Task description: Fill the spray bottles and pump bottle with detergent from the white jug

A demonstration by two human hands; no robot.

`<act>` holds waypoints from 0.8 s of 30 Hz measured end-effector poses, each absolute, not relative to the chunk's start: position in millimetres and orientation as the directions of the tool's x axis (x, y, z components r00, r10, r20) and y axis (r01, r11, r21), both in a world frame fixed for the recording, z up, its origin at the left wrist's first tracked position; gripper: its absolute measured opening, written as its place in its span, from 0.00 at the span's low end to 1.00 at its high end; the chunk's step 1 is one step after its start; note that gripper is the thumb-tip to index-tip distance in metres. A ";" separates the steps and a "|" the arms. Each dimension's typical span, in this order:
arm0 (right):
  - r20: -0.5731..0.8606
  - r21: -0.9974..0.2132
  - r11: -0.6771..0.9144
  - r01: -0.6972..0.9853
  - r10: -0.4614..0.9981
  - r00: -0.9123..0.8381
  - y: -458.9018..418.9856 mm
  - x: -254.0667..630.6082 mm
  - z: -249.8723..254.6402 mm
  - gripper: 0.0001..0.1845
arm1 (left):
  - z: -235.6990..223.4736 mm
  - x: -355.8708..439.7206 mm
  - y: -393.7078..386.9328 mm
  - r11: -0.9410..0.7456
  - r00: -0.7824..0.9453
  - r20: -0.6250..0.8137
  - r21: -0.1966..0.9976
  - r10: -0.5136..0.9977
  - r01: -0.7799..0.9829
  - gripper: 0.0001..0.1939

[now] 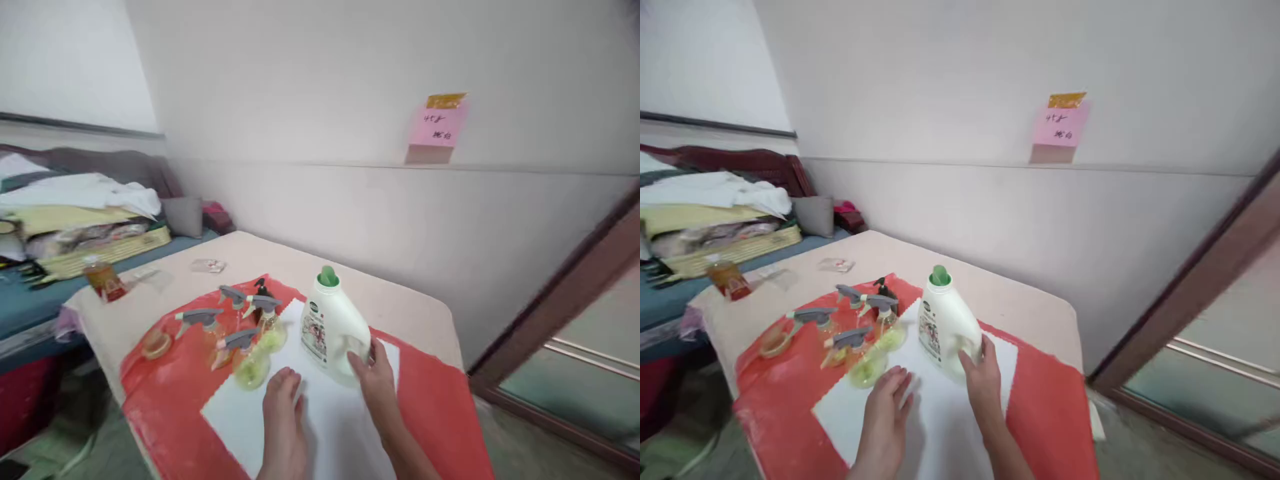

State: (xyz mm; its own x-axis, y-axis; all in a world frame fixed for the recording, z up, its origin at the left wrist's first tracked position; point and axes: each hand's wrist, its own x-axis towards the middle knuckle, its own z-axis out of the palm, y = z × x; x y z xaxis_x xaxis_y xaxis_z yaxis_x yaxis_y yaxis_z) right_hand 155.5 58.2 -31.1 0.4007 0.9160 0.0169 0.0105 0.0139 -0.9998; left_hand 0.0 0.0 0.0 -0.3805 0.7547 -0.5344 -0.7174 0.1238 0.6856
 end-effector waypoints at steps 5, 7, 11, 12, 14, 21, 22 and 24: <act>-0.021 -0.998 0.001 -0.062 0.937 0.348 81.7 159.1 -18.7 0.23 | -3.8 -3.0 3.6 0.124 -0.394 -0.544 0.687 0.741 -0.716 0.10; -0.019 -0.994 0.015 -0.104 0.945 0.326 81.6 162.6 -14.7 0.26 | -4.6 -5.5 6.8 0.116 -0.402 -0.553 0.679 0.729 -0.725 0.09; -0.014 -0.990 0.026 -0.142 0.962 0.273 74.8 166.7 -15.0 0.27 | -5.8 -7.0 10.6 0.115 -0.409 -0.569 0.671 0.713 -0.732 0.09; -0.014 -0.990 0.025 -0.142 0.965 0.264 73.7 166.6 -17.0 0.27 | -6.3 -6.5 10.5 0.117 -0.408 -0.568 0.672 0.715 -0.731 0.09; -0.009 -0.990 0.025 -0.135 0.969 0.246 73.2 166.0 -22.2 0.26 | -7.6 -4.9 9.7 0.121 -0.403 -0.563 0.676 0.722 -0.727 0.09; 0.023 -0.996 0.037 -0.082 0.985 0.173 80.1 171.9 -34.5 0.26 | -9.3 -1.9 9.1 0.135 -0.372 -0.537 0.685 0.757 -0.716 0.08; 0.029 -0.997 0.041 -0.072 0.987 0.160 80.8 173.2 -35.0 0.27 | -8.7 -1.4 9.4 0.136 -0.373 -0.537 0.687 0.756 -0.714 0.08; 0.042 -0.997 0.050 -0.054 0.990 0.138 81.8 174.9 -35.4 0.26 | -7.2 -0.2 9.7 0.142 -0.372 -0.539 0.689 0.756 -0.711 0.08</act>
State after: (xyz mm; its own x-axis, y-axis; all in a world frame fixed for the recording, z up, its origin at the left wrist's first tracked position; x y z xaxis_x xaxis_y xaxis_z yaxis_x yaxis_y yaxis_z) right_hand 174.9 81.8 -35.4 0.1377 0.9896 0.0417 -0.0539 0.0495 -0.9973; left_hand -0.2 9.7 -7.2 -0.3717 0.7556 -0.5394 -0.7109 0.1421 0.6888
